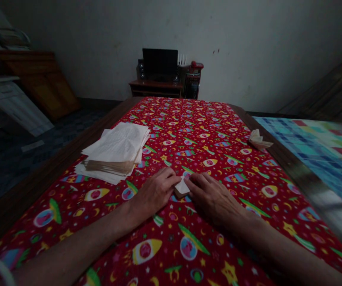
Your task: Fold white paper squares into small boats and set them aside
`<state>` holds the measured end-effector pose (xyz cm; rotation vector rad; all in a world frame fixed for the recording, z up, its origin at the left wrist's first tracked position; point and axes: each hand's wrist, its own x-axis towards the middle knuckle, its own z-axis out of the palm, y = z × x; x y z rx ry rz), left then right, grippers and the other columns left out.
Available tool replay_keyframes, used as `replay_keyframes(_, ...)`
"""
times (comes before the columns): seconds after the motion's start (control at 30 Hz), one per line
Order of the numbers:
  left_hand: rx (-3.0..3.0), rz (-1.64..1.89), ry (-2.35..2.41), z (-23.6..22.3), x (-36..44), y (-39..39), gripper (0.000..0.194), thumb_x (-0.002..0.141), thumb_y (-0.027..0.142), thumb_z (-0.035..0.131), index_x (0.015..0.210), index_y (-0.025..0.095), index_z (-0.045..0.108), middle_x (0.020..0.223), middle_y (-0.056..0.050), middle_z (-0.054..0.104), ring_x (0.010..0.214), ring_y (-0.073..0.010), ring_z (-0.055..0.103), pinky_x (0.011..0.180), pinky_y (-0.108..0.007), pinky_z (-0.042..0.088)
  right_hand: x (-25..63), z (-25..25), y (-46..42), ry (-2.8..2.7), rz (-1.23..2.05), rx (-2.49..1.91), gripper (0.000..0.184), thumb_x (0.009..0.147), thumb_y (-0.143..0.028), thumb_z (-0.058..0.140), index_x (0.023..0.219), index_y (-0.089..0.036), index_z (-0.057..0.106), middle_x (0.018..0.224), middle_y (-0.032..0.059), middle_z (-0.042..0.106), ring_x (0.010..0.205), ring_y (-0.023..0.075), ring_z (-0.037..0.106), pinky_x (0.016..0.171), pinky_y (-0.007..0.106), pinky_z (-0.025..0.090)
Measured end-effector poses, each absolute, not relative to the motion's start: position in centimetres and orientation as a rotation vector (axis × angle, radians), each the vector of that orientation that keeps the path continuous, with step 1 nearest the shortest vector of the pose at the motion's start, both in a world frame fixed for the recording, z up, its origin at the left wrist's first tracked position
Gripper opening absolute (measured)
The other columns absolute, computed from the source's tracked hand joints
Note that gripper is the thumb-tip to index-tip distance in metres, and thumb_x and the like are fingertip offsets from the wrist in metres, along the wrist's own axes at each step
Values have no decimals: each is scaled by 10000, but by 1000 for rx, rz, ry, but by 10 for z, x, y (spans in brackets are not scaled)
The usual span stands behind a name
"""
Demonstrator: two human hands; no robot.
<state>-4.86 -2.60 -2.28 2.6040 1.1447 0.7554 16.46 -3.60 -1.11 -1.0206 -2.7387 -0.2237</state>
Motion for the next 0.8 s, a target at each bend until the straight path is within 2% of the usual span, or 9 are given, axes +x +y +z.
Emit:
replay_keyframes(0.1, 2758, 619, 1128, -21, -53, -29, 240, 924, 123, 423, 1109, 188, 561, 981, -50, 537, 932, -186, 509, 818, -314, 477, 167, -11, -39, -2714, -147, -1035, 362, 916, -219, 444, 1271, -162, 481, 1173, 129, 533, 998, 234, 501, 845, 404, 481)
replay_keyframes(0.27, 2915, 373, 1077, -13, -60, -33, 409, 887, 83, 442, 1291, 151, 451, 1111, -86, 536, 1029, -219, 489, 905, -375, 473, 166, -9, -44, -2748, -55, -1111, 385, 929, -356, 451, 1285, -217, 490, 1303, 137, 478, 1112, 268, 480, 897, 468, 465)
replay_keyframes(0.43, 2969, 344, 1027, -11, -69, -38, 435, 860, 57, 430, 1286, 139, 467, 1230, -108, 525, 1174, -237, 452, 1009, -414, 425, 171, -9, -49, -2766, -15, -1103, 382, 938, -391, 424, 1303, -297, 489, 1372, 120, 420, 1184, 285, 438, 927, 496, 438)
replay_keyframes(0.57, 2975, 370, 978, -14, -76, -43, 496, 855, 39, 412, 1343, 129, 419, 1419, -107, 412, 1311, -246, 334, 1090, -449, 352, 174, -11, -51, -2763, 0, -1090, 376, 940, -419, 406, 1290, -328, 509, 1394, 117, 399, 1197, 292, 428, 933, 493, 428)
replay_keyframes(0.67, 2950, 369, 922, -15, -80, -44, 521, 853, 42, 419, 1362, 156, 410, 1444, -89, 398, 1351, -232, 290, 1120, -467, 313, 174, -11, -50, -2743, 8, -1091, 374, 930, -403, 439, 1289, -335, 515, 1382, 114, 413, 1181, 286, 439, 930, 483, 430)
replay_keyframes(0.8, 2932, 324, 883, -15, -86, -42, 474, 855, 67, 448, 1304, 212, 499, 1455, -67, 393, 1357, -247, 291, 1103, -477, 337, 172, -9, -50, -2711, 29, -1106, 346, 921, -378, 467, 1254, -339, 550, 1347, 103, 449, 1152, 277, 455, 917, 475, 437)
